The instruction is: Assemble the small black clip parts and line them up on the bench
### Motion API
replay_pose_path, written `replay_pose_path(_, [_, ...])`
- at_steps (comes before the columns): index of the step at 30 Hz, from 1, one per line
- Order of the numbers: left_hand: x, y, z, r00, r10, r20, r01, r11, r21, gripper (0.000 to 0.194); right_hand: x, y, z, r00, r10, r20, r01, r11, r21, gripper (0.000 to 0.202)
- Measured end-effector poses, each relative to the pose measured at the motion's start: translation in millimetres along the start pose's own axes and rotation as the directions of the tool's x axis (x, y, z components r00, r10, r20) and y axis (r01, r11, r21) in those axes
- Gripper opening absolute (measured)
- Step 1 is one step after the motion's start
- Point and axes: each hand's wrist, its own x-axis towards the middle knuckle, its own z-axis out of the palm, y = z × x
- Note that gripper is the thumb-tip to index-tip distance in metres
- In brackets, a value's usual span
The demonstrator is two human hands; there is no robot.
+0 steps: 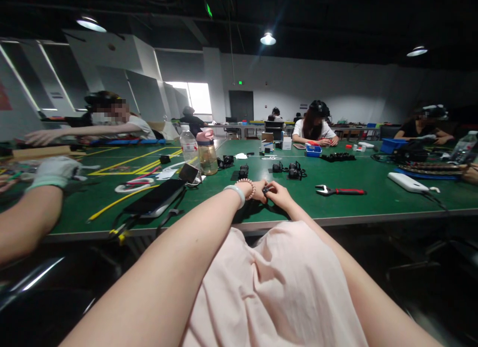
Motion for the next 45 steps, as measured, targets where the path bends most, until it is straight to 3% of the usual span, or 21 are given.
replay_pose_path(24, [-0.8, -1.0, 0.7, 1.000, -0.010, 0.002, 0.010, 0.998, 0.063, 0.076, -3.1, -1.4, -6.4, 0.997, -0.027, 0.073, 0.017, 0.990, 0.141, 0.030])
replay_pose_path(45, [0.7, 2.9, -1.1, 1.000, 0.027, 0.013, -0.029, 0.994, 0.107, 0.072, -5.3, 1.6, -5.7, 0.999, -0.037, 0.039, 0.034, 0.997, 0.066, 0.024])
